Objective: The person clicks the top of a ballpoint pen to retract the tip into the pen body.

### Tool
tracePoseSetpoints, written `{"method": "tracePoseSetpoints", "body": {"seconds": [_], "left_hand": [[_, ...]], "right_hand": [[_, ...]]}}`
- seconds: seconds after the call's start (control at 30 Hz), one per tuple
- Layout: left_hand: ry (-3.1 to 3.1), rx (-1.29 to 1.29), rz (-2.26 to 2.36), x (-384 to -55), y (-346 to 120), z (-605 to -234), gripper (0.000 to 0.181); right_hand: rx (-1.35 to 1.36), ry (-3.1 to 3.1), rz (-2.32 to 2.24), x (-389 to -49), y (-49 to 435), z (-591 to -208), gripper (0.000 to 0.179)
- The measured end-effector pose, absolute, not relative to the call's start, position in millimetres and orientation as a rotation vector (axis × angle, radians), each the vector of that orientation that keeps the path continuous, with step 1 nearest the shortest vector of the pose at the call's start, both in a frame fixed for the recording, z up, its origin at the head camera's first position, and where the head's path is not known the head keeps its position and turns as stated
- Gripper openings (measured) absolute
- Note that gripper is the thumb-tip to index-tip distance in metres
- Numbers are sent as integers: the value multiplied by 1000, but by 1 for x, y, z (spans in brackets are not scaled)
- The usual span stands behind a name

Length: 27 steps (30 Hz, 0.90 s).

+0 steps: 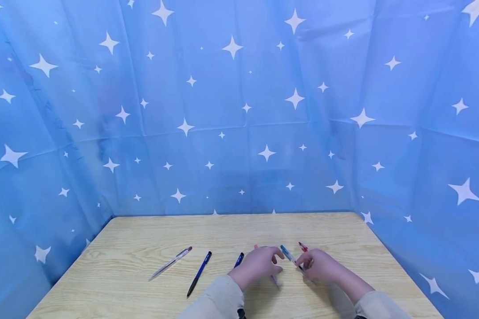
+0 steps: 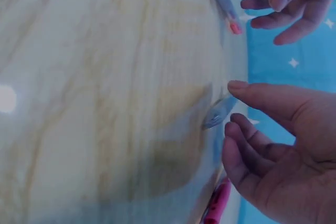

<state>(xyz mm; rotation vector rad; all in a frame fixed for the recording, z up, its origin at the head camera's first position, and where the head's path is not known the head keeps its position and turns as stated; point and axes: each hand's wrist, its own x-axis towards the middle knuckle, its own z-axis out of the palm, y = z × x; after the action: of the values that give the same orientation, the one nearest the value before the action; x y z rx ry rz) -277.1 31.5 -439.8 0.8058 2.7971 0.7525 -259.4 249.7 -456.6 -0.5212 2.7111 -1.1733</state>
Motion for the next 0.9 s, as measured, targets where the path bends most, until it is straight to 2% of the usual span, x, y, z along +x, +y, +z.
{"method": "tracePoseSetpoints", "body": {"seconds": [0.2,0.5,0.9], "left_hand": [[2836,808,732,-277,20,-439,26],[2876,890,761,-276,-4,-436,27],[2861,832,746,-277,-25,-436,25]], "right_hand": [[-409,2779,-1250,-263,234,-450,34],[-598,2685,-1350,-270,207,-454,47],[-740,2547,-1289,-274,181,-467,51]]}}
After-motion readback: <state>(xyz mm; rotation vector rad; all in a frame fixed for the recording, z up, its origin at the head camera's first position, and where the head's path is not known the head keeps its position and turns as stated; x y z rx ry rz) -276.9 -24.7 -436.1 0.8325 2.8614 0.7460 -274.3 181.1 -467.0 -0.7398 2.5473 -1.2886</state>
